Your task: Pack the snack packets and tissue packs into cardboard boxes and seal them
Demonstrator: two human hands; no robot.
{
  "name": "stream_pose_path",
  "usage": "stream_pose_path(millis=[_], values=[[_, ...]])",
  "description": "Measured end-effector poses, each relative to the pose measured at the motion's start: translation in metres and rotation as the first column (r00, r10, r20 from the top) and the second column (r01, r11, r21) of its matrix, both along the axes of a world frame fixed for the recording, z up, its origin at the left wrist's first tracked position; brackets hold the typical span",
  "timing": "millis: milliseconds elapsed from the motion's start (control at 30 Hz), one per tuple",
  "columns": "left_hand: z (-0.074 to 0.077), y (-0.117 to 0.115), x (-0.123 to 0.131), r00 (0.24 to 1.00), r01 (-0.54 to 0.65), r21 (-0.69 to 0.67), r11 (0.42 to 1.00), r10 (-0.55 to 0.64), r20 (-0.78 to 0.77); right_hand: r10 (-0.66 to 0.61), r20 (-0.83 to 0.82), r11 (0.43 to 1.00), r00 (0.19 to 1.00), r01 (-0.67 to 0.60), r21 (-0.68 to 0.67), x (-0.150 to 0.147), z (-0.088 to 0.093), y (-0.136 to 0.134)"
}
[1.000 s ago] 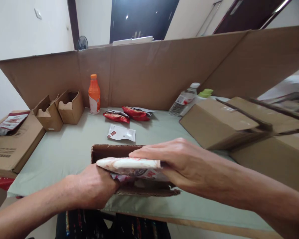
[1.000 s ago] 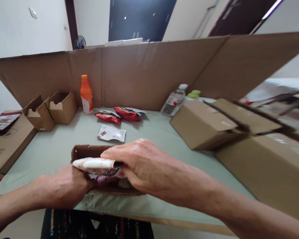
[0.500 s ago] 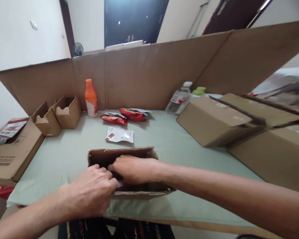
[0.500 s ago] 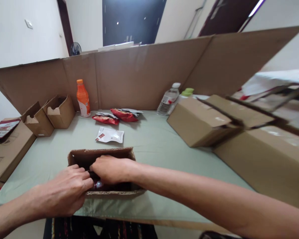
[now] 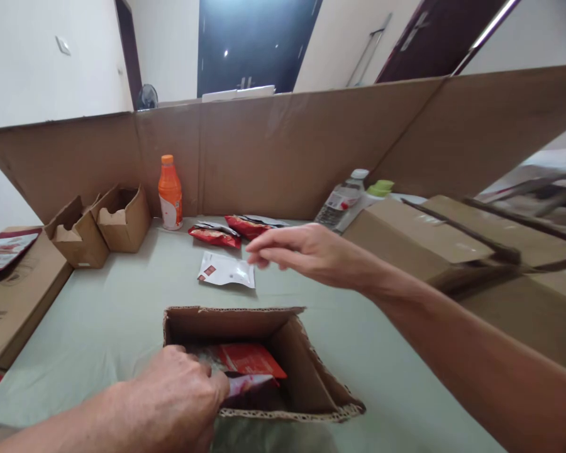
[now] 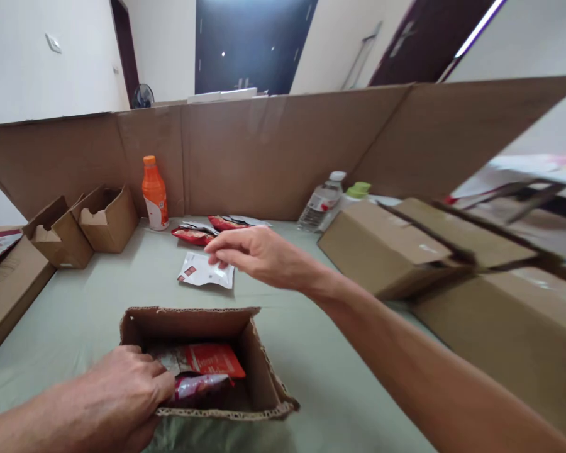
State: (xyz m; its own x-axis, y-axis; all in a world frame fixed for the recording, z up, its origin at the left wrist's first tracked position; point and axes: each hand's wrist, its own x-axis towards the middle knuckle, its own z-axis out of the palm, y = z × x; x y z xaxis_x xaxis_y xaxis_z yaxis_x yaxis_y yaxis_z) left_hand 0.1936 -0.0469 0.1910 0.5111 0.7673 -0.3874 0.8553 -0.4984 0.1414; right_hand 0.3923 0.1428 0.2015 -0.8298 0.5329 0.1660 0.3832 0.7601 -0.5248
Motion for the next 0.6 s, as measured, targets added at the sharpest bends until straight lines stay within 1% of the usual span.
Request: stream_pose_path(millis=[33, 67, 133, 200, 233, 267, 300, 333, 367, 433, 467, 533, 600], values=[[-0.003, 0.001, -0.001, 1.0, 0.008, 0.022, 1.0, -0.008, 0.014, -0.051, 0.069, 0.997, 0.996, 0.047, 0.056, -0.004, -0.012, 0.015], [-0.007, 0.001, -0.001, 0.999, 0.012, 0.042, 0.999, -0.014, 0.031, -0.072, 0.17, 0.994, 0.983, 0.056, 0.099, -0.012, -0.028, 0.028], [-0.016, 0.003, -0.003, 0.998, 0.015, 0.072, 0.997, -0.019, 0.058, -0.067, 0.301, 0.994, 0.951, 0.038, 0.101, -0.032, -0.068, 0.044], [-0.023, 0.004, -0.004, 0.998, 0.03, 0.071, 0.997, -0.034, 0.05, -0.105, 0.36, 0.992, 0.927, 0.071, 0.106, -0.053, -0.107, 0.048], [-0.025, 0.005, -0.004, 0.999, 0.034, 0.051, 0.998, -0.035, 0.031, -0.135, 0.372, 0.988, 0.918, 0.098, 0.116, -0.062, -0.123, 0.047], [-0.024, 0.005, -0.004, 1.0, 0.027, 0.027, 0.999, -0.027, 0.007, -0.167, 0.373, 0.984, 0.913, 0.129, 0.126, -0.068, -0.135, 0.046], [-0.021, 0.005, -0.003, 1.0, 0.01, 0.001, 1.0, -0.01, -0.011, -0.196, 0.365, 0.979, 0.91, 0.158, 0.13, -0.072, -0.143, 0.044], [-0.017, 0.005, -0.002, 1.0, -0.008, -0.024, 1.0, 0.008, -0.015, -0.22, 0.35, 0.974, 0.911, 0.186, 0.128, -0.073, -0.147, 0.044], [-0.013, 0.004, 0.0, 1.0, -0.028, -0.043, 0.999, 0.028, -0.011, -0.24, 0.33, 0.97, 0.913, 0.212, 0.117, -0.071, -0.146, 0.045], [-0.004, 0.003, 0.002, 0.999, -0.048, -0.066, 0.997, 0.049, 0.004, -0.276, 0.267, 0.961, 0.923, 0.263, 0.084, -0.058, -0.135, 0.05], [-0.001, 0.002, 0.002, 0.999, -0.047, -0.07, 0.996, 0.048, 0.004, -0.295, 0.218, 0.955, 0.93, 0.288, 0.066, -0.047, -0.125, 0.053], [0.001, 0.001, 0.002, 0.999, -0.035, -0.052, 0.998, 0.035, -0.006, -0.336, 0.077, 0.942, 0.939, 0.335, 0.03, -0.021, -0.1, 0.055], [0.001, 0.0, 0.002, 1.0, -0.017, -0.016, 1.0, 0.017, -0.006, -0.371, -0.086, 0.928, 0.925, 0.373, 0.006, 0.008, -0.071, 0.046]])
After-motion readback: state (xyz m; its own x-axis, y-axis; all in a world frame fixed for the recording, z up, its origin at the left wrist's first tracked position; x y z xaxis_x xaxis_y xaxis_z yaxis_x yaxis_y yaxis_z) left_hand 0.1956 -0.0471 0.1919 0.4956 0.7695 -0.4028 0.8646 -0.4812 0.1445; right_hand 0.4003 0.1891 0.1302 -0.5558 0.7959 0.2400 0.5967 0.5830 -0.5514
